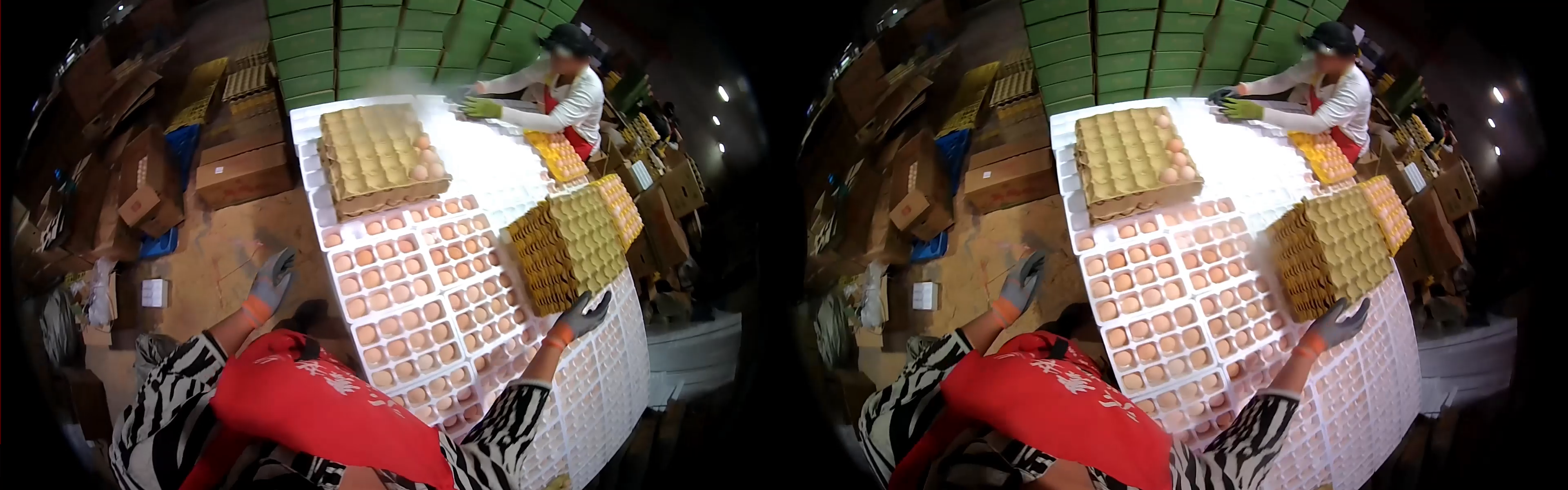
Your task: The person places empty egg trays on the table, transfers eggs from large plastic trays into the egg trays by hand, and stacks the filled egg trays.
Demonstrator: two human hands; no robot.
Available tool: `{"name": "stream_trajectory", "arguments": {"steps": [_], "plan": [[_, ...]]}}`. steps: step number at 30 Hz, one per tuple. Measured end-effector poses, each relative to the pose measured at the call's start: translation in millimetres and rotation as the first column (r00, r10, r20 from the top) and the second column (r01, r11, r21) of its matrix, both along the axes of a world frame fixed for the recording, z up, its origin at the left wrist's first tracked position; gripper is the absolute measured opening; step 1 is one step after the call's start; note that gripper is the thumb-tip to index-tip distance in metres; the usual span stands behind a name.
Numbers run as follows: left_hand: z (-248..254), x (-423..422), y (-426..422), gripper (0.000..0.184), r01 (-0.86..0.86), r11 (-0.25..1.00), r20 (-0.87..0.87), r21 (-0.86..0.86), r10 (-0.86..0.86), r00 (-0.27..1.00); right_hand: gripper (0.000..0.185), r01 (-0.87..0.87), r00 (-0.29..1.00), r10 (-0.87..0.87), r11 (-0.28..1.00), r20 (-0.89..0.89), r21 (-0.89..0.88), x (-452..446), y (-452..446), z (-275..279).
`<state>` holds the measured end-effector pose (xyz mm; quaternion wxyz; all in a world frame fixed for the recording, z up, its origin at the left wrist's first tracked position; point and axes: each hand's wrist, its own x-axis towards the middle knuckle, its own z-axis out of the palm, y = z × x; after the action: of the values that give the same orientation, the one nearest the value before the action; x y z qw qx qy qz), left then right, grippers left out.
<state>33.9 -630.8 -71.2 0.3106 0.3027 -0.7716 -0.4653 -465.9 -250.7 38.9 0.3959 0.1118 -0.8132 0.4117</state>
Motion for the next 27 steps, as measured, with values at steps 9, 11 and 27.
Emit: {"name": "stream_trajectory", "arguments": {"steps": [9,11,27], "plan": [[69.4,-150.2,-272.7,0.034,0.028,0.999,-0.213,-0.028,-0.034,0.976,0.048,-0.140,0.249,0.831,0.539,0.497,-0.831,194.1,-193.1,-100.8],[62.5,-194.6,-361.1,0.033,0.099,0.988,-0.103,-0.116,-0.111,0.988,0.046,-0.194,0.270,0.828,0.546,0.491,-0.815,193.5,-246.7,-95.6],[111.0,-452.3,-348.0,0.037,0.815,0.034,0.730,-0.579,-0.424,0.536,0.050,-0.270,0.806,0.027,0.905,0.592,0.327,130.4,-434.0,-12.6]]}}
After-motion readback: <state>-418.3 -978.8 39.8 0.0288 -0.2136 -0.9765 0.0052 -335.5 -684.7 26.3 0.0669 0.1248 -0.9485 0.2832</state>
